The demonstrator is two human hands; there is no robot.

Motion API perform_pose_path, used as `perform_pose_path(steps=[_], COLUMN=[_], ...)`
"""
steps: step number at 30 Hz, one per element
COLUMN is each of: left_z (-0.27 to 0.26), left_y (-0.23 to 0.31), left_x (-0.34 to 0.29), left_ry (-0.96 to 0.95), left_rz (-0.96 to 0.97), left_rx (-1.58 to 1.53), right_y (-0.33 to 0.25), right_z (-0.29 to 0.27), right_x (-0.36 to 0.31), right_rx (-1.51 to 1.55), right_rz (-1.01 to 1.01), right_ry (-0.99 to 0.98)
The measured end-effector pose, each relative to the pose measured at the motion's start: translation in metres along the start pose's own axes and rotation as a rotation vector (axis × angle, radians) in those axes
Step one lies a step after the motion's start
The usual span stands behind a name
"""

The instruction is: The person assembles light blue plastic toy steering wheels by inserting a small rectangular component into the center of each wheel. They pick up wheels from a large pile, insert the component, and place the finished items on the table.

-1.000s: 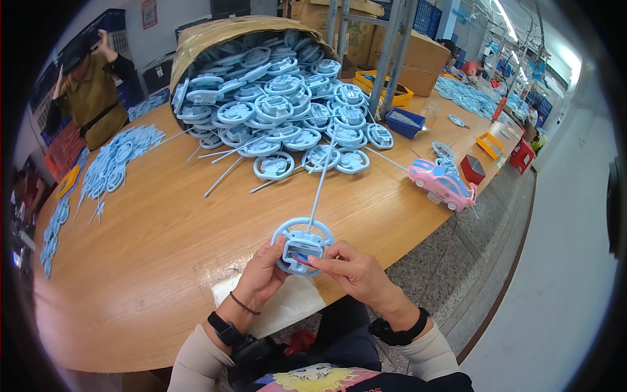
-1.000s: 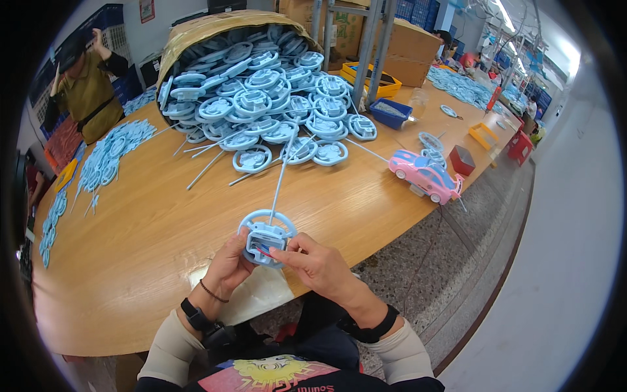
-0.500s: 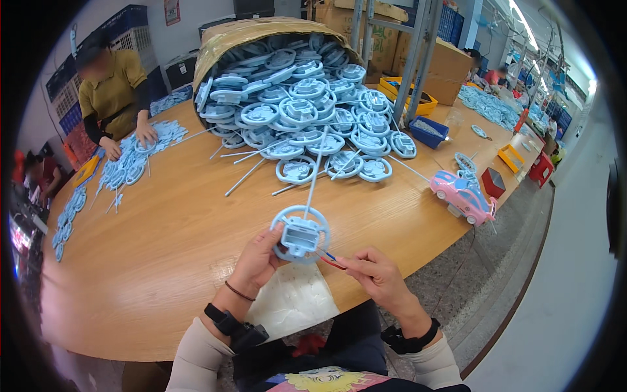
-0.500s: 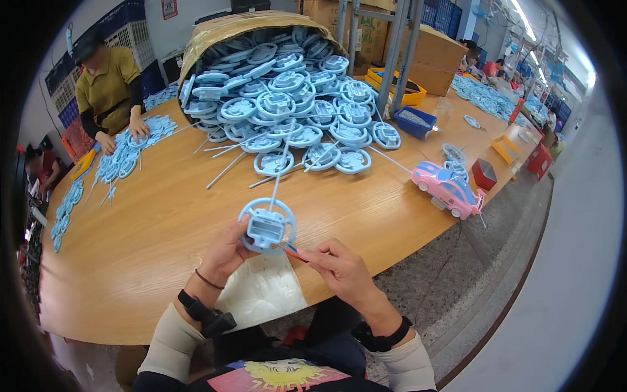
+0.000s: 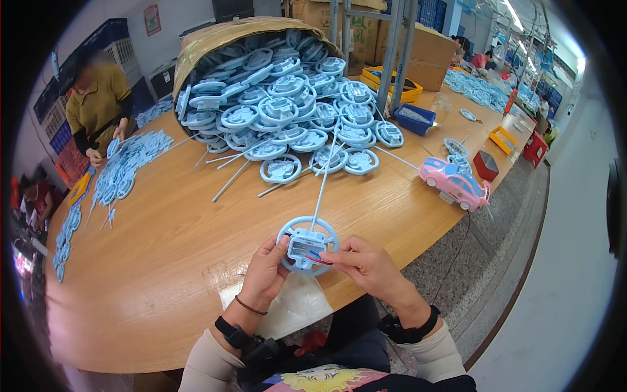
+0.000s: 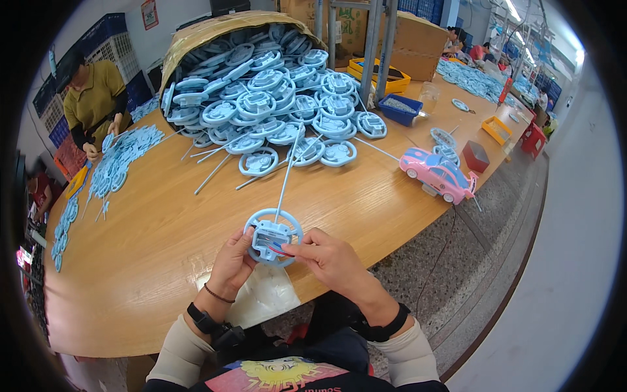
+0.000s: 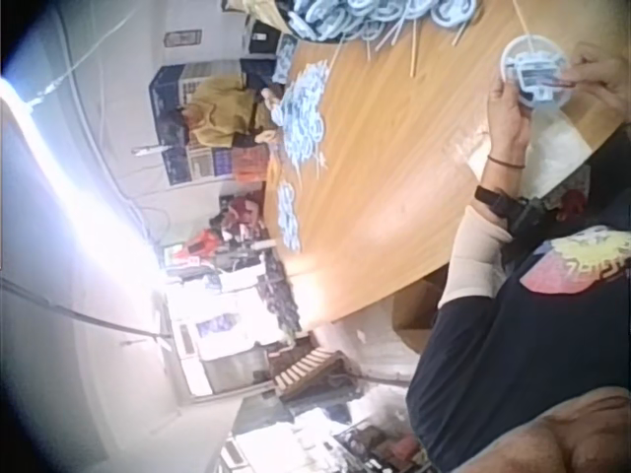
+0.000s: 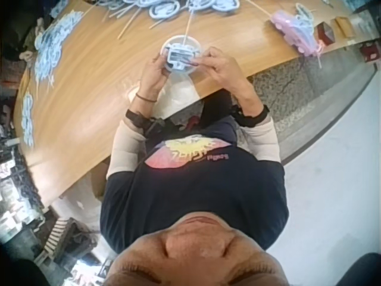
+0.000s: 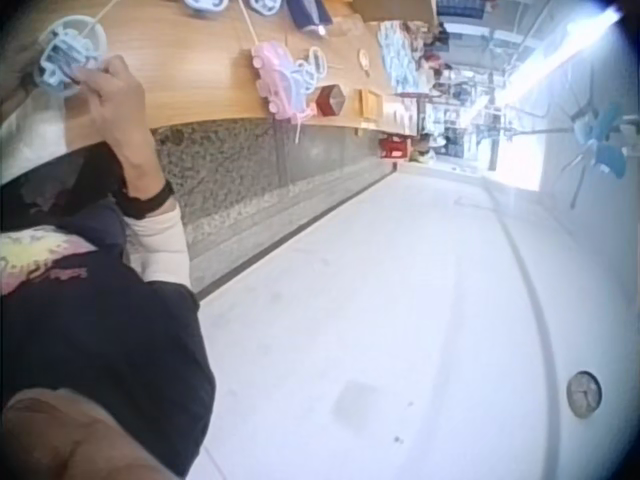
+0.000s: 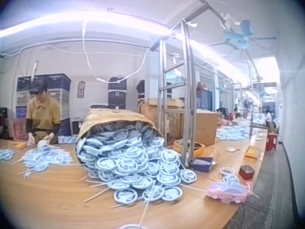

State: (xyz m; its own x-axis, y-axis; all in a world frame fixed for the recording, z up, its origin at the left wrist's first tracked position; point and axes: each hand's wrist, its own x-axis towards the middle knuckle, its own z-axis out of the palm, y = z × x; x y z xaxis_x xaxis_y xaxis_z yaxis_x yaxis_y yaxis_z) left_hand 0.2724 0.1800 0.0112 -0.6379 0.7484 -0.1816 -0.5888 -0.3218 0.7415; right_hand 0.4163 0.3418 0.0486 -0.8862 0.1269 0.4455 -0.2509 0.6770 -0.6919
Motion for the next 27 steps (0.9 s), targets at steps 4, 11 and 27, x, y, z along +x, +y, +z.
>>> perform_pose_path(steps=[4,11,27], left_z=[0.005,-0.002,-0.061], left_y=[-0.001,-0.002,0.061], left_x=[-0.001,0.000,0.038], left_ry=[-0.016,-0.065,0.116], left_rz=[-0.021,-0.105,0.365], left_rx=[-0.019,-0.044,-0.067], right_y=[-0.004,-0.006,-0.001], right_z=[0.007,0.006,-0.001], right_x=[0.002,0.002,-0.007], right_rx=[-0.058,-0.098,0.036], right_rz=[-0.031,-0.071,0.007], right_ry=[0.031,0.004,0.122])
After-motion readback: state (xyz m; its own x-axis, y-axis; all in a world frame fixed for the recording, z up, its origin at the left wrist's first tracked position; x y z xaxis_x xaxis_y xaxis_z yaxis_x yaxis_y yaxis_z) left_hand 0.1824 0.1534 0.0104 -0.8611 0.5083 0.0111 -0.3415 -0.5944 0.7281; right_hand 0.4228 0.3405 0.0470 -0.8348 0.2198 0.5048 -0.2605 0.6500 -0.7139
